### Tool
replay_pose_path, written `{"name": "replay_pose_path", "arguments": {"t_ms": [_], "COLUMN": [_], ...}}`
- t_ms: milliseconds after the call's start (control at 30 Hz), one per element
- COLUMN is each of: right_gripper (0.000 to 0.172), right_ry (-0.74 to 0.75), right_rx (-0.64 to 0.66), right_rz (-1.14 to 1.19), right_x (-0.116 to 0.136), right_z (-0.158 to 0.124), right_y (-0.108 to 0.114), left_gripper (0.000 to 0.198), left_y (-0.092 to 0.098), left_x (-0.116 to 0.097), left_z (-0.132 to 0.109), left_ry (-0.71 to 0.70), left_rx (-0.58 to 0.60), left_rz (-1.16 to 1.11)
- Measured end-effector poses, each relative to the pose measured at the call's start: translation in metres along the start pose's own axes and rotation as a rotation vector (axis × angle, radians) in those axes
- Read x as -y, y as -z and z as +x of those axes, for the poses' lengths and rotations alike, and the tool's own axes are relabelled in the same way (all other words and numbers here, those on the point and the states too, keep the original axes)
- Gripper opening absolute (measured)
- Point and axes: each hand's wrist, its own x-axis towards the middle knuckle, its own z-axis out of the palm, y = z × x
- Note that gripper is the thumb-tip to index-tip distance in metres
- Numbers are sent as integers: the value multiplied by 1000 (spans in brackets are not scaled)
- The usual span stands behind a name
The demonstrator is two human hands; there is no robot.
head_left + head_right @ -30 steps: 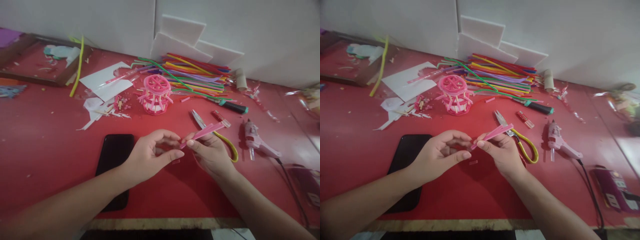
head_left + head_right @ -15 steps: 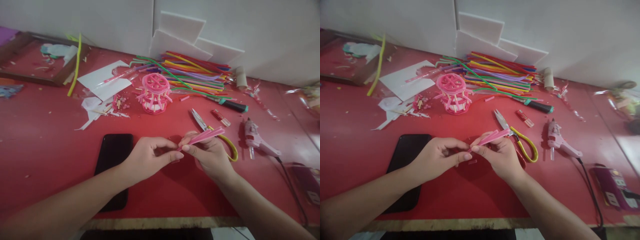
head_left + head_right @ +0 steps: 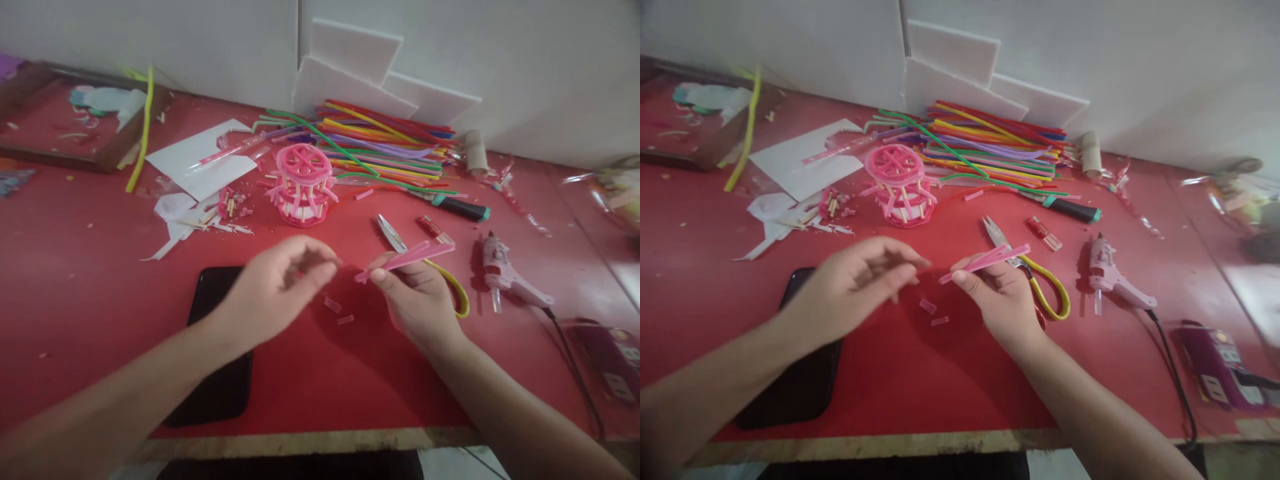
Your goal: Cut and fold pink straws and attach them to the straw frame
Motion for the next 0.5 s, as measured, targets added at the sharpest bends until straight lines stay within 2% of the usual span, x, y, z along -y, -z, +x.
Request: {"name": "replay_pose_path", "arguments": {"t_ms": [67, 167, 233, 333, 400, 500], "right_gripper": [7, 12, 14, 16, 16, 17], "right_ry": [0, 8, 11, 11, 15, 27], "right_rx": [-89, -144, -144, -131, -128, -134], "right_rz": [-4, -21, -26, -17, -5, -23], "right_x": [-5, -7, -7, -5, -5, -5], "right_z": [3, 7, 8, 7, 7, 7], "right_y": [7, 13, 14, 13, 13, 14], "left_gripper": [24, 39, 44, 47, 51, 58], "left_y": [15, 26, 24, 15, 11, 11], "left_x": [-2, 5, 15, 27, 31, 34], "left_z": [3, 7, 8, 12, 15, 16], "left_ry": [-117, -421, -538, -514, -480, -444], "left_rx": [-52, 164, 343, 490, 520, 493], "left_rz": [218, 576, 697, 793, 810, 811]}}
